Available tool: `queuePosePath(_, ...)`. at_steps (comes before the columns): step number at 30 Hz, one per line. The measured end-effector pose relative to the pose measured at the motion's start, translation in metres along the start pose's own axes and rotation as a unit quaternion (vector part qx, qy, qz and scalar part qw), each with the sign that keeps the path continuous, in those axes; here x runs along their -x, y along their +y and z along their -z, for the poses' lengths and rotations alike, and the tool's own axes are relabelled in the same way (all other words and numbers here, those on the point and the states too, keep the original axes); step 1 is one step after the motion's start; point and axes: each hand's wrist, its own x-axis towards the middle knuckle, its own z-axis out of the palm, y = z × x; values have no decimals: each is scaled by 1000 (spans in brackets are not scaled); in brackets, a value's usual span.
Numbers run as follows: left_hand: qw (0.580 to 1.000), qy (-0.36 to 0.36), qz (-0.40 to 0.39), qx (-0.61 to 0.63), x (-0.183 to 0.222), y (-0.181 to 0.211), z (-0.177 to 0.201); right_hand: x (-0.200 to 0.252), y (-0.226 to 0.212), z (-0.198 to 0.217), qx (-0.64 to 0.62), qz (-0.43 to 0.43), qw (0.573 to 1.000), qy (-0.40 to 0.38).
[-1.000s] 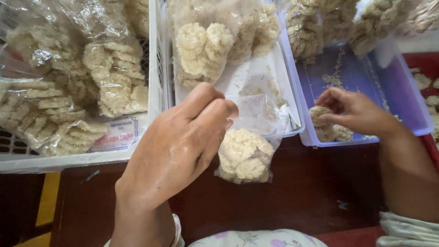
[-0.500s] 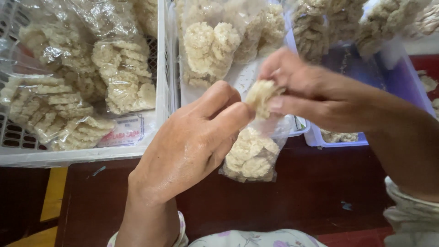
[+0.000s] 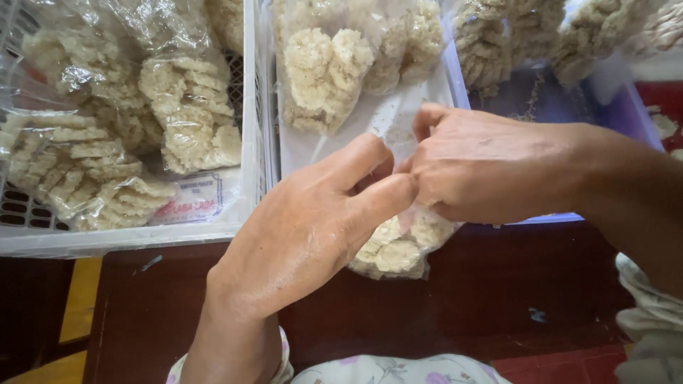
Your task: The person places small, light-colored food items into a clear plastic bag from a purple container. They arrange the items inside the bag and then tie the bag closed. The person continues to add more items to the bag from the container.
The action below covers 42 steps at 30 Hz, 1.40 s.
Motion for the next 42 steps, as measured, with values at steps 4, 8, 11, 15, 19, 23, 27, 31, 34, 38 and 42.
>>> queuePosePath(4, 1000, -3, 9, -13, 1, 0, 1, -9, -11, 14, 29, -94, 994, -53)
queuePosePath(8, 1000, 2, 9, -1, 3, -1, 3, -15, -22, 29, -70, -114, 986, -101)
queuePosePath(11, 1000, 6, 18, -5, 4, -3, 4, -11, -13, 20, -11, -95, 984, -152)
queuePosePath(15, 999, 14, 29, -18, 4, -2, 6, 14, 1, 14, -84, -14, 996, -22)
queuePosePath(19, 999, 17, 35, -27, 3, -3, 4, 58, 14, 6, -204, -13, 949, 242)
queuePosePath(23, 999, 16, 33, -19, 2, -3, 5, 102, 58, -56, -161, -152, 911, 347)
queuePosePath(27, 999, 19, 33, -23, 1, -4, 4, 103, 79, -112, -65, -418, 905, 53)
queuePosePath(31, 999, 13, 37, -22, 2, -6, 3, 88, 65, -145, -72, -486, 867, -80)
queuePosePath(34, 999, 16, 30, -26, 2, -7, 4, 100, 74, -168, -74, -499, 862, -59)
queuePosePath(38, 998, 9, 42, -41, 4, -8, 3, 122, 86, -174, -181, -566, 801, -66)
queuePosePath(42, 999, 18, 31, -32, 3, -8, 3, 143, 99, -178, -278, -557, 769, 146)
